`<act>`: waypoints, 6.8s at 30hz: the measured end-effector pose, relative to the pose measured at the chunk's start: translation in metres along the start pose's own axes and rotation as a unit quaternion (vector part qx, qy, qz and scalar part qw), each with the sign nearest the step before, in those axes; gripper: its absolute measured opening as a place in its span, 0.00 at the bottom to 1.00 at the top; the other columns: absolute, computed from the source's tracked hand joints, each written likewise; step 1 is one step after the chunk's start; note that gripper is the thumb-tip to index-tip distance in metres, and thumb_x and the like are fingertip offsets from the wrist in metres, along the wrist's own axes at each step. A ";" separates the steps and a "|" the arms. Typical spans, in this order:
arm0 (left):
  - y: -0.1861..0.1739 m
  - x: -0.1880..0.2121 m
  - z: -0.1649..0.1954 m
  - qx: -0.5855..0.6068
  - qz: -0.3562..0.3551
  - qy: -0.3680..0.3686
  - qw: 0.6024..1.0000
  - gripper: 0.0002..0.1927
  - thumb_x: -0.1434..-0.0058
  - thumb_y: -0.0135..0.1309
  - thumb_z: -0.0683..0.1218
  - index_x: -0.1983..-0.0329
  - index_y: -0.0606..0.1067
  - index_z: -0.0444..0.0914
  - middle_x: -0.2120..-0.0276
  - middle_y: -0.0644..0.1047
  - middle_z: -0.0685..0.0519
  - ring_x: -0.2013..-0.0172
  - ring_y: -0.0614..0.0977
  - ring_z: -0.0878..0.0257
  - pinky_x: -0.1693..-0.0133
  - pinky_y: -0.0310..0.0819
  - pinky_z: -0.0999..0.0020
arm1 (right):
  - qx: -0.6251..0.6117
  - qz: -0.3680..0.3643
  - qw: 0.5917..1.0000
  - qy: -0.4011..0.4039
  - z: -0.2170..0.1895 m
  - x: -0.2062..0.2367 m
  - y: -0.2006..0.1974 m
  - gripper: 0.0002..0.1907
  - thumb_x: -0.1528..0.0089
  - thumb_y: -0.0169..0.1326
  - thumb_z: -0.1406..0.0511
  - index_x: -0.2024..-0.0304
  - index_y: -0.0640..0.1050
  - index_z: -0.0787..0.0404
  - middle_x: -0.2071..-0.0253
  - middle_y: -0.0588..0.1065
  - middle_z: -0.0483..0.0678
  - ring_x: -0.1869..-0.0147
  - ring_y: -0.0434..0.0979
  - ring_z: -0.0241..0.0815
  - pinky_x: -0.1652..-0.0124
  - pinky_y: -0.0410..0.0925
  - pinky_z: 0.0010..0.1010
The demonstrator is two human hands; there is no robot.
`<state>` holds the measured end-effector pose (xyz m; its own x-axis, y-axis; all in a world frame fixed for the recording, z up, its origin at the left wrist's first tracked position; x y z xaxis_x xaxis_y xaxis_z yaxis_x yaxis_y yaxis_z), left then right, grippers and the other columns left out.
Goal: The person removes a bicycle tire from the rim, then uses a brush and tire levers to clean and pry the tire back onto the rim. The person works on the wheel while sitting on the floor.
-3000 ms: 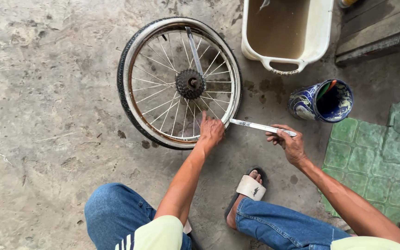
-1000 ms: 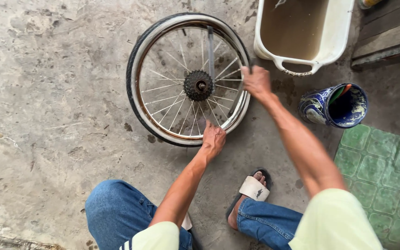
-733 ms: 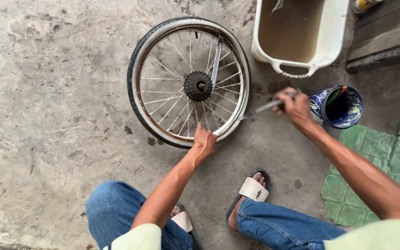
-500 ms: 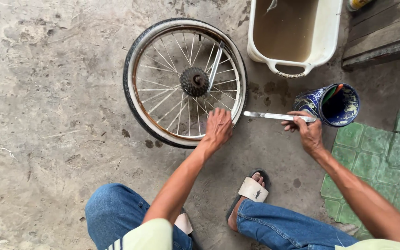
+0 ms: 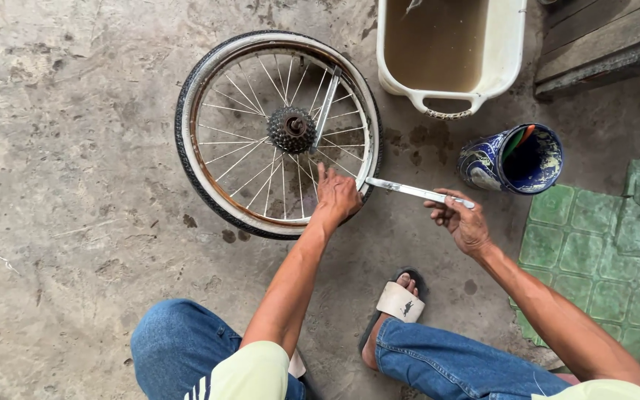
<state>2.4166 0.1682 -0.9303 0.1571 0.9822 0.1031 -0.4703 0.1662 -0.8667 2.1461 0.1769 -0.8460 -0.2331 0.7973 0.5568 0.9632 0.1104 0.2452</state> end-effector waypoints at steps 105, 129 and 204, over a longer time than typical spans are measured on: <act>0.030 0.040 -0.004 0.040 -0.101 -0.114 0.988 0.18 0.44 0.60 0.48 0.50 0.77 0.40 0.51 0.76 0.44 0.45 0.76 0.45 0.31 0.49 0.37 | 0.469 -0.179 0.827 -0.252 -0.026 -0.005 0.107 0.16 0.34 0.58 0.63 0.44 0.76 0.59 0.55 0.83 0.54 0.59 0.85 0.43 0.62 0.79 0.33; -0.015 0.090 0.028 -0.070 -0.055 -0.011 0.996 0.41 0.55 0.65 0.43 0.36 0.66 0.26 0.41 0.68 0.39 0.39 0.70 0.49 0.40 0.63 0.52 | 0.724 -0.026 0.689 -0.003 -0.043 -0.096 0.102 0.24 0.32 0.46 0.52 0.58 0.77 0.68 0.62 0.78 0.72 0.58 0.80 0.72 0.57 0.71 0.59; -0.099 0.100 -0.015 -0.203 0.052 -0.075 0.975 0.24 0.49 0.62 0.56 0.54 0.78 0.39 0.47 0.72 0.45 0.43 0.70 0.51 0.46 0.65 0.51 | 0.654 -0.321 0.451 -0.516 0.045 -0.036 0.198 0.13 0.44 0.62 0.63 0.63 0.74 0.61 0.64 0.72 0.50 0.55 0.74 0.48 0.52 0.67 0.40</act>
<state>2.4923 0.2488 -0.8416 -0.0163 0.9987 0.0482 -0.0904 0.0465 -0.9948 2.3515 0.1966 -0.8527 -0.9834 0.1295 -0.1274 0.1550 0.2322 -0.9602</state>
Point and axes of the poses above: each hand's wrist, its own x-axis away from the middle knuckle, its own y-axis out of the palm, z = x × y, the point moved 7 cm from there along -x, towards the middle knuckle
